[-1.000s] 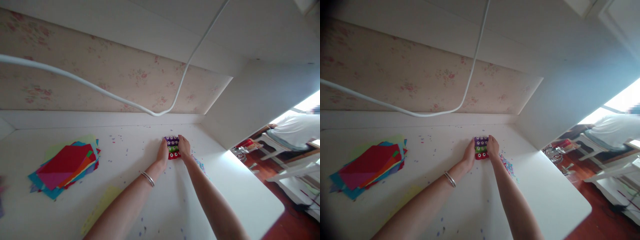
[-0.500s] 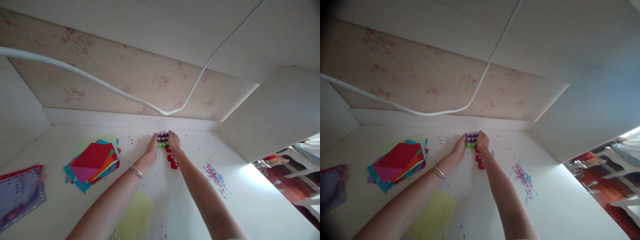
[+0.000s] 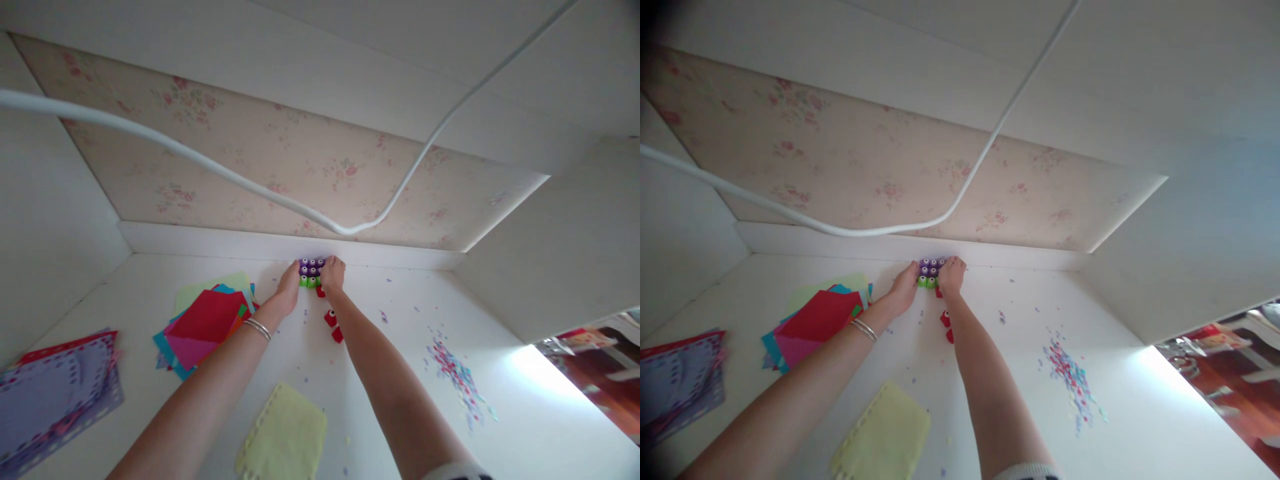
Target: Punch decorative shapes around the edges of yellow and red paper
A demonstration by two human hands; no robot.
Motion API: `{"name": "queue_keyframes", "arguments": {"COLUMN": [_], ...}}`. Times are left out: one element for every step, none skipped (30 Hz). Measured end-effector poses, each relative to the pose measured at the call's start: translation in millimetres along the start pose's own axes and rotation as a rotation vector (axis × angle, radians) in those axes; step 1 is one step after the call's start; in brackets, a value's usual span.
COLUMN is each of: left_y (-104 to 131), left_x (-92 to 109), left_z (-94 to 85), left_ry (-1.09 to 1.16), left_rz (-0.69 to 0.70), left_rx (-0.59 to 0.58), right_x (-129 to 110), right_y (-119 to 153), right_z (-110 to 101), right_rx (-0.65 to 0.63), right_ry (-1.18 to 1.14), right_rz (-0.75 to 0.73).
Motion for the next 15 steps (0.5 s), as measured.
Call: {"name": "queue_keyframes", "arguments": {"left_y": [-1,-1,-1,0,0,1,2,3,4,6,8,12,16,22,29], "left_x": [2,4,5,6,8,9,11,14,18,23,28,34,39,44,48], "left_z": [-0.7,-1.0,-0.9,-0.6,0.0,0.8,1.6,2.4,3.0,3.3,3.2,2.8,2.6,2.9,4.0], "left_ry": [-0.012,-0.027,-0.045,-0.068,-0.097,-0.131,-0.171,-0.215,-0.264,-0.315,-0.370,-0.428,-0.490,-0.555,-0.624], "left_rz": [0.007,0.015,0.026,0.038,0.054,0.071,0.092,0.116,0.144,0.175,0.209,0.246,0.286,0.325,0.363], "left_rx": [0.001,0.001,0.000,0.000,-0.001,-0.003,-0.004,-0.006,-0.008,-0.011,-0.016,-0.023,-0.037,-0.059,-0.092], "right_x": [3,6,10,12,14,15,16,16,14,13,11,9,7,7,6], "right_y": [-1,-2,-2,-3,-4,-5,-6,-6,-6,-3,2,9,20,33,49], "right_z": [-1,-3,-6,-9,-11,-15,-20,-27,-35,-44,-54,-65,-75,-85,-94], "right_rx": [0.032,0.070,0.104,0.120,0.128,0.130,0.127,0.121,0.109,0.092,0.067,0.035,-0.006,-0.050,-0.092], "right_ry": [0.002,0.007,0.012,0.012,0.010,0.006,0.002,-0.002,-0.006,-0.010,-0.013,-0.014,-0.014,-0.011,-0.006], "right_rz": [0.032,0.072,0.111,0.136,0.155,0.166,0.168,0.161,0.144,0.119,0.090,0.059,0.029,0.004,-0.017]}}
Point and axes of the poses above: each hand's wrist, its own y-axis away from the middle knuckle, its own z-axis out of the palm, x = y × z, the point moved 9 cm from there along -y, towards the middle knuckle, and after that the axes turned 5 degrees about y, right-handed, at the moved point
